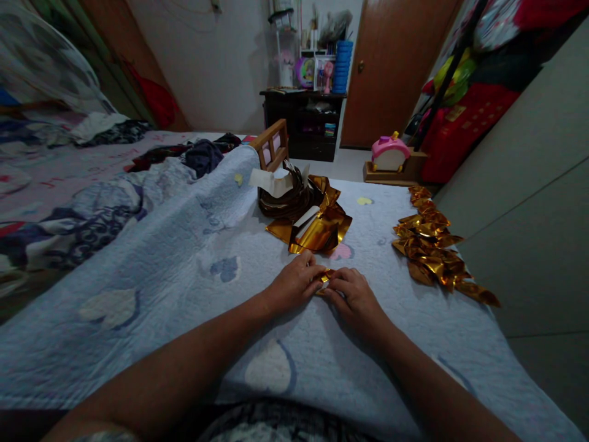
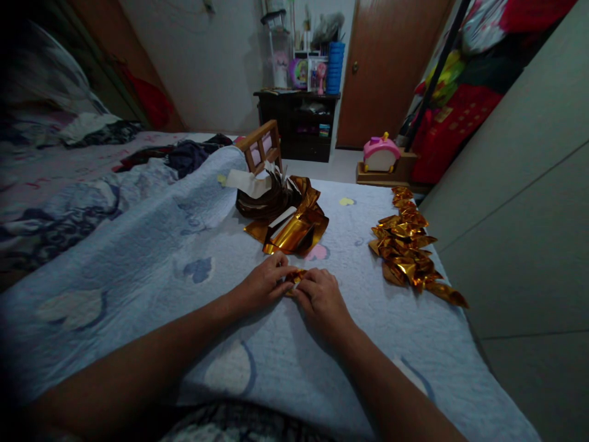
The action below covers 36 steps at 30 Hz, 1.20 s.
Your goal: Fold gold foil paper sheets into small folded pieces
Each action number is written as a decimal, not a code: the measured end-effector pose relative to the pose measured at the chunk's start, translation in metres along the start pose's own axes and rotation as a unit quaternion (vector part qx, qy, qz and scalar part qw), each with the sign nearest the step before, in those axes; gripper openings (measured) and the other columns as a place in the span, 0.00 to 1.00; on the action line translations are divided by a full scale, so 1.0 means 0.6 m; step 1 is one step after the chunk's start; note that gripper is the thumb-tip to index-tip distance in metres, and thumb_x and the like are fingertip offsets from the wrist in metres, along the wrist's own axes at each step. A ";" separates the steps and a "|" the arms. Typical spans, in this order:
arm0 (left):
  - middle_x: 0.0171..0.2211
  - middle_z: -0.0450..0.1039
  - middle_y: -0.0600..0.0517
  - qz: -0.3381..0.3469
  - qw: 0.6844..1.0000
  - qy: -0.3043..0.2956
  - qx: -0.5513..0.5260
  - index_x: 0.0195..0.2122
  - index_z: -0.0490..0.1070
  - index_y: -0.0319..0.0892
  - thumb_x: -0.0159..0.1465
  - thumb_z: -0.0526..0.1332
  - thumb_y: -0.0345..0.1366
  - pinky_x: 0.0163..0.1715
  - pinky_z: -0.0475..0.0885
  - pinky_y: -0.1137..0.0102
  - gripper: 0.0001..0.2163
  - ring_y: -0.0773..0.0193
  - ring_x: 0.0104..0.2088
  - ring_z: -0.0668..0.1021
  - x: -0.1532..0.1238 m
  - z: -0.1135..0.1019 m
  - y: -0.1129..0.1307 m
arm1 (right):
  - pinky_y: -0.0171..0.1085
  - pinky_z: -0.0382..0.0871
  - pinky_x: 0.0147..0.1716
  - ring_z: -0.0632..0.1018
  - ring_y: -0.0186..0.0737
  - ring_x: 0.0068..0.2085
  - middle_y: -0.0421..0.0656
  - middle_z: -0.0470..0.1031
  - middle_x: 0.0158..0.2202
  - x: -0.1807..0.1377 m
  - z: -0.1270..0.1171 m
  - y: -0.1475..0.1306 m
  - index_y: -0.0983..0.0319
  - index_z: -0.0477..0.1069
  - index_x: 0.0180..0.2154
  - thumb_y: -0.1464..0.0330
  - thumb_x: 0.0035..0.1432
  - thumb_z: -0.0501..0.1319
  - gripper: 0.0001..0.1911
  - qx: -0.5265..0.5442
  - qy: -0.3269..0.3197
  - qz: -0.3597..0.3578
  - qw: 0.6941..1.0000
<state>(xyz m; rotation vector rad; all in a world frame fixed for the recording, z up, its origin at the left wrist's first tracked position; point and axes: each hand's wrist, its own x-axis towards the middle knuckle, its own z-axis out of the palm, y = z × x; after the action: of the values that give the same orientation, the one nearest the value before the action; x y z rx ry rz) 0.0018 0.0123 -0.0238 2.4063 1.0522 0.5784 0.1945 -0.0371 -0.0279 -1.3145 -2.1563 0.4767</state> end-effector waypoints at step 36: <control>0.38 0.72 0.49 0.045 0.992 -0.098 -0.069 0.52 0.73 0.41 0.69 0.59 0.34 0.43 0.68 0.67 0.12 0.59 0.41 0.74 0.007 -0.025 -0.020 | 0.42 0.63 0.39 0.70 0.45 0.38 0.44 0.71 0.33 0.014 0.024 0.006 0.60 0.70 0.29 0.74 0.60 0.63 0.07 -0.051 0.051 0.052 0.996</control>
<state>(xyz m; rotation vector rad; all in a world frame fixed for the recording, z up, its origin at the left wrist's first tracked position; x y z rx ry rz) -0.0104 0.0266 -0.0176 2.3426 0.7982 0.4186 0.1849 -0.0284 -0.0386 -1.4805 -2.0587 0.3376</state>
